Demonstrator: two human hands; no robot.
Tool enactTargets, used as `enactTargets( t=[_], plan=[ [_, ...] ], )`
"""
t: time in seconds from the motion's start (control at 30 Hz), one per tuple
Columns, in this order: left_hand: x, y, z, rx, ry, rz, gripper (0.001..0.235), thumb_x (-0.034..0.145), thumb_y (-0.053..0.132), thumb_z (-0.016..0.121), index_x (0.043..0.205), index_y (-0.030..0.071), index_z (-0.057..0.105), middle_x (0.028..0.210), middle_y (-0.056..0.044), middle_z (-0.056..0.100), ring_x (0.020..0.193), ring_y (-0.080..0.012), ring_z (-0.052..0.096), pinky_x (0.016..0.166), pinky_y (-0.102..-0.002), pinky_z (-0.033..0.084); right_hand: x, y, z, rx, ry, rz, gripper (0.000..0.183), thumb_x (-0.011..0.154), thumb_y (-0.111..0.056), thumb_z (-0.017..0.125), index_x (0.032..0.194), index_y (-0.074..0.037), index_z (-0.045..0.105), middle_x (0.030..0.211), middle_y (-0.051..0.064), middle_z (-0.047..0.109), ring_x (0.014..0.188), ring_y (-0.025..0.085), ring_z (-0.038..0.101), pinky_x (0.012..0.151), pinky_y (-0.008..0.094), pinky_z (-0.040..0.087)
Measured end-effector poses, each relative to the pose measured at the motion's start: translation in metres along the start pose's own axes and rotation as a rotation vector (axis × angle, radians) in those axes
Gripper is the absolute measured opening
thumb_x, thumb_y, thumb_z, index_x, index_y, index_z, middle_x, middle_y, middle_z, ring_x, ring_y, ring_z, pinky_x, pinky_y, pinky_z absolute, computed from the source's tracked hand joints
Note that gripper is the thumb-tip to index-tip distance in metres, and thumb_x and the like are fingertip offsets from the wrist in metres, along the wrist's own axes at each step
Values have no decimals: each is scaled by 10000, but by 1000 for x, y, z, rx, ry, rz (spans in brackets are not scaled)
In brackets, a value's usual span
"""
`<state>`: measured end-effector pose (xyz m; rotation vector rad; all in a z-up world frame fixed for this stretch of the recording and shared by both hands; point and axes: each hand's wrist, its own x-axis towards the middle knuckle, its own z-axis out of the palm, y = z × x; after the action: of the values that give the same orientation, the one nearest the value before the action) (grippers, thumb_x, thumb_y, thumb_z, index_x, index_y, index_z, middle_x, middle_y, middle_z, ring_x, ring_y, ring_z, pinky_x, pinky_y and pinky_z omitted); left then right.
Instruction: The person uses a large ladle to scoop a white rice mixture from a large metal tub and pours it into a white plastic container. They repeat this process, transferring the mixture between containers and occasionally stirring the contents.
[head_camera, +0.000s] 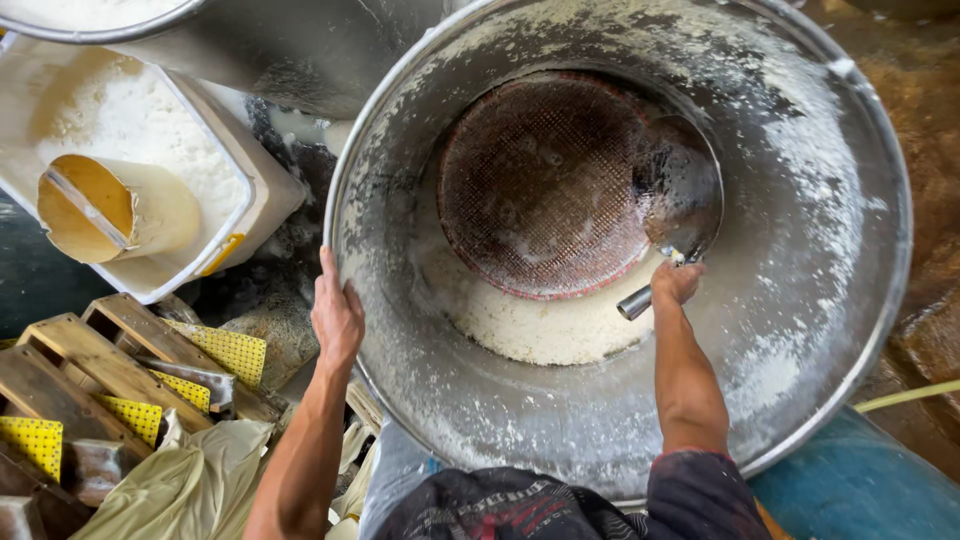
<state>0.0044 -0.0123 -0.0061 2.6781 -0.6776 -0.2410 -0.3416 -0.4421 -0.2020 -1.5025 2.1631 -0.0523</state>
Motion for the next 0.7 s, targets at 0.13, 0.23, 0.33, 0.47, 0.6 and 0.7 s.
enactTargets(
  t=[0.13, 0.23, 0.33, 0.47, 0.6, 0.7],
  plan=[
    [-3, -2, -2, 34, 12, 13, 754, 1014, 67, 559, 1656, 95, 164, 1108, -237, 609, 864, -399, 650, 724, -501, 540, 27, -2, 65, 39, -127, 43, 482, 858, -206, 723, 1226, 40, 533, 1137, 289, 675, 1050, 453, 677, 936, 512, 540],
    [-3, -1, -3, 11, -29, -66, 740, 1006, 60, 557, 1640, 56, 174, 1136, -240, 612, 836, -371, 655, 670, -468, 546, 19, -2, 129, -44, -323, 2, 294, 827, -238, 775, 944, 10, 670, 939, 206, 727, 837, 351, 718, 758, 477, 593],
    [-5, 1, -8, 30, 22, 17, 742, 998, 46, 577, 1644, 48, 212, 1071, -226, 607, 873, -385, 639, 736, -476, 530, -16, -10, 173, 287, -664, 179, 173, 861, -170, 690, 885, -11, 625, 708, 137, 679, 575, 251, 673, 553, 439, 553],
    [-4, 8, -7, 13, 13, -20, 743, 989, 37, 581, 1637, 39, 218, 1080, -226, 611, 863, -379, 640, 732, -474, 529, -75, -36, 190, 530, -1141, 326, 208, 992, -109, 550, 820, 0, 595, 609, 108, 580, 477, 235, 570, 467, 402, 514],
    [-1, 5, -8, 1, 45, 33, 755, 977, 35, 580, 1641, 50, 220, 1112, -236, 614, 905, -411, 637, 765, -496, 525, -139, -42, 158, 519, -1492, 125, 262, 988, -171, 572, 775, -18, 573, 635, 81, 601, 504, 190, 576, 481, 332, 508],
    [-1, -1, -3, -1, 48, 41, 752, 991, 56, 572, 1650, 78, 212, 1117, -233, 613, 919, -431, 632, 768, -507, 517, -179, -43, 123, 743, -1619, 236, 137, 968, -148, 610, 897, -31, 605, 687, 43, 614, 549, 148, 579, 495, 309, 498]
  ],
)
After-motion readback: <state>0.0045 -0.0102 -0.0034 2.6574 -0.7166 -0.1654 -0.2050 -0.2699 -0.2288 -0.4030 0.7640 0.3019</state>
